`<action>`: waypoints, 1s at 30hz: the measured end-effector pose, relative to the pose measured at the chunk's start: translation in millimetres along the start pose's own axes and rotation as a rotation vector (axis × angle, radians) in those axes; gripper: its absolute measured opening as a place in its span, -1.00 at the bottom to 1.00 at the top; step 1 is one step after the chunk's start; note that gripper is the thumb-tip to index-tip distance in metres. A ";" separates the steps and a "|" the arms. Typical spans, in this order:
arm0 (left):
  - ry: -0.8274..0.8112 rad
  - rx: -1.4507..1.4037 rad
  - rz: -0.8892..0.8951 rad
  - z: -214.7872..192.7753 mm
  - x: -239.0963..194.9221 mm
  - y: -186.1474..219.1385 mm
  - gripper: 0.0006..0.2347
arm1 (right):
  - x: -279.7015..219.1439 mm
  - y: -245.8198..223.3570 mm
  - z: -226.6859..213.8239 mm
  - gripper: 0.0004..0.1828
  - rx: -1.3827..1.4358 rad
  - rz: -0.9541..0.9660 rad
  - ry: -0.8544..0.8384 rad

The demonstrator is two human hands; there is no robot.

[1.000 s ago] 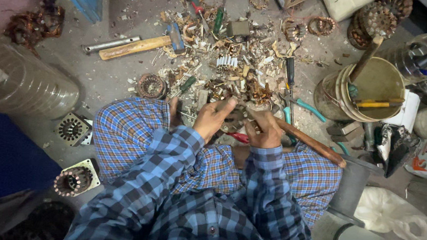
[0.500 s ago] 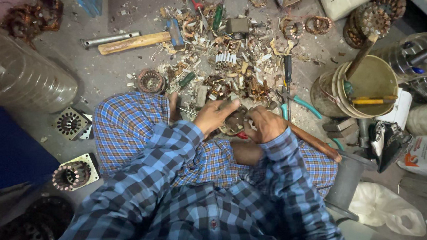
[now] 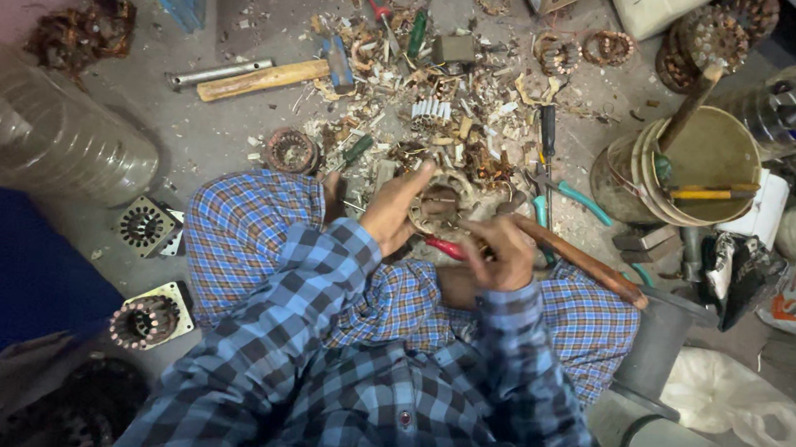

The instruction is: The person disassembles metal motor stators using a hammer and a screwdriver to remove internal components. They strike the parts with the hammer and pry at them by hand and with a tool, handling several stators on the floor.

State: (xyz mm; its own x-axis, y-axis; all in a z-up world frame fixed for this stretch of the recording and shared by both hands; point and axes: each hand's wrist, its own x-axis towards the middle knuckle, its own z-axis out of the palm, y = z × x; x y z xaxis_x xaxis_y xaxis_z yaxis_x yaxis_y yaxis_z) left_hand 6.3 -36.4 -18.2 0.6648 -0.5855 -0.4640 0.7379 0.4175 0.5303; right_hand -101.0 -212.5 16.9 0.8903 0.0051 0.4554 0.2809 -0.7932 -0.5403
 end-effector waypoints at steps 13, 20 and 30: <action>-0.173 -0.140 0.165 2.3 -10.8 -0.2 -0.58 | 15.1 -44.9 17.6 -0.72 -0.223 -0.194 0.038; 0.045 -0.031 0.048 5.5 -11.5 -0.1 -0.49 | 17.2 -43.0 14.6 -0.76 -0.225 -0.212 0.013; 0.017 0.151 0.136 -9.3 3.7 -17.4 -0.46 | 15.1 -21.1 29.7 -0.73 -0.201 -0.173 -0.081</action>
State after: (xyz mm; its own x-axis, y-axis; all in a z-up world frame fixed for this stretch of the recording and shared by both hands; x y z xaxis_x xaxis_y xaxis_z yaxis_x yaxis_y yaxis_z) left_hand -3.1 -39.5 -35.7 0.7601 -0.5180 -0.3923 0.6160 0.3826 0.6886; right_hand -82.8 -177.6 14.2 0.8633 0.1935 0.4661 0.3617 -0.8813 -0.3041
